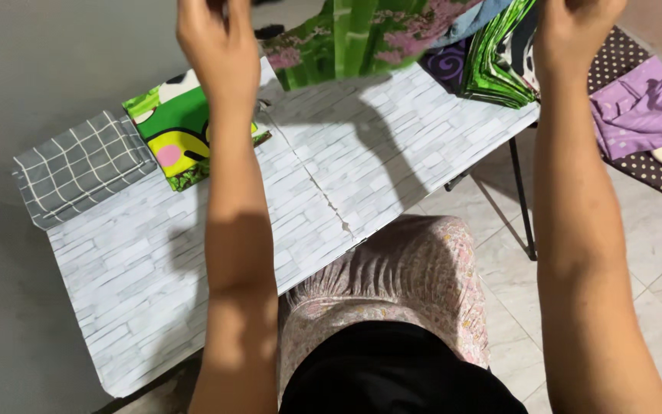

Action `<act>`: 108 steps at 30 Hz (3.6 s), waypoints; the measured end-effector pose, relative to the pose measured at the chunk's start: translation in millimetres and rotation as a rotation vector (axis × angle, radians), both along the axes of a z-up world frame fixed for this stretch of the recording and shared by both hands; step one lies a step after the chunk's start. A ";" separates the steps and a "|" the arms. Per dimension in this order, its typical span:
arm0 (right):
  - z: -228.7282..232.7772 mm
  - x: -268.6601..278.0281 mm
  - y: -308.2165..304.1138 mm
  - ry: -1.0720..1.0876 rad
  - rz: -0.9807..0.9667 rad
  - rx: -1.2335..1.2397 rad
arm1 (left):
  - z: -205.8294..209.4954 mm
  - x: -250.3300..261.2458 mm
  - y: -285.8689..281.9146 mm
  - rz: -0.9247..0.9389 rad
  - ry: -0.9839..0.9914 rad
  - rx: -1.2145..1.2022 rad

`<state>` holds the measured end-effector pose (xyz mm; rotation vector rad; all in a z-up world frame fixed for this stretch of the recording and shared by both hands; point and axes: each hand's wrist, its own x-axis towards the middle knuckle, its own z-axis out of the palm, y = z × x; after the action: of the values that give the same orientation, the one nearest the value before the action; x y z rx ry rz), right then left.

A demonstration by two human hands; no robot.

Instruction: The person folds multiple patterned linens on a low table, smoothing and aligning edges before stacking them. They handle a green cartoon frog towel, a floral panda sheet, and a green panda sheet, placing each folded item into a growing stack.

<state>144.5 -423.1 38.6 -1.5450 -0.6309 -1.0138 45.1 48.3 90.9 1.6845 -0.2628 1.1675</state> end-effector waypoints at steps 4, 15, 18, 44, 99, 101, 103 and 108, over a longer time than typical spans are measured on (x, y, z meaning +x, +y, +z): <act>-39.6 -69.1 19.3 0.048 0.106 -0.144 | -56.3 -73.5 -17.9 -0.077 -0.003 0.075; -253.5 -154.9 27.8 0.767 -0.201 -0.463 | -304.9 -160.6 -89.2 -0.235 0.583 0.111; -263.4 -181.0 61.8 0.582 -0.112 -0.486 | -333.7 -161.4 -96.8 -0.249 0.692 -0.046; -243.1 -275.8 121.8 0.544 -0.004 -0.560 | -433.1 -103.4 -94.4 -0.395 0.963 -1.112; -332.1 -74.5 -27.1 1.200 -0.085 0.433 | -406.6 -147.0 21.5 -0.111 1.083 -0.797; -331.5 -75.4 -29.1 1.117 -0.275 0.238 | -393.0 -153.5 14.1 0.085 1.141 -0.397; -330.1 -79.2 -29.4 0.884 -0.570 -0.132 | -377.5 -156.7 3.6 0.389 1.087 0.233; -320.9 -71.5 12.0 0.478 -0.610 -0.468 | -337.1 -126.7 -46.8 0.368 0.828 0.465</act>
<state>73.0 -411.1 -282.3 -2.3857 -0.0406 -0.9066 -81.5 1.6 -246.2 2.5522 0.3349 0.5785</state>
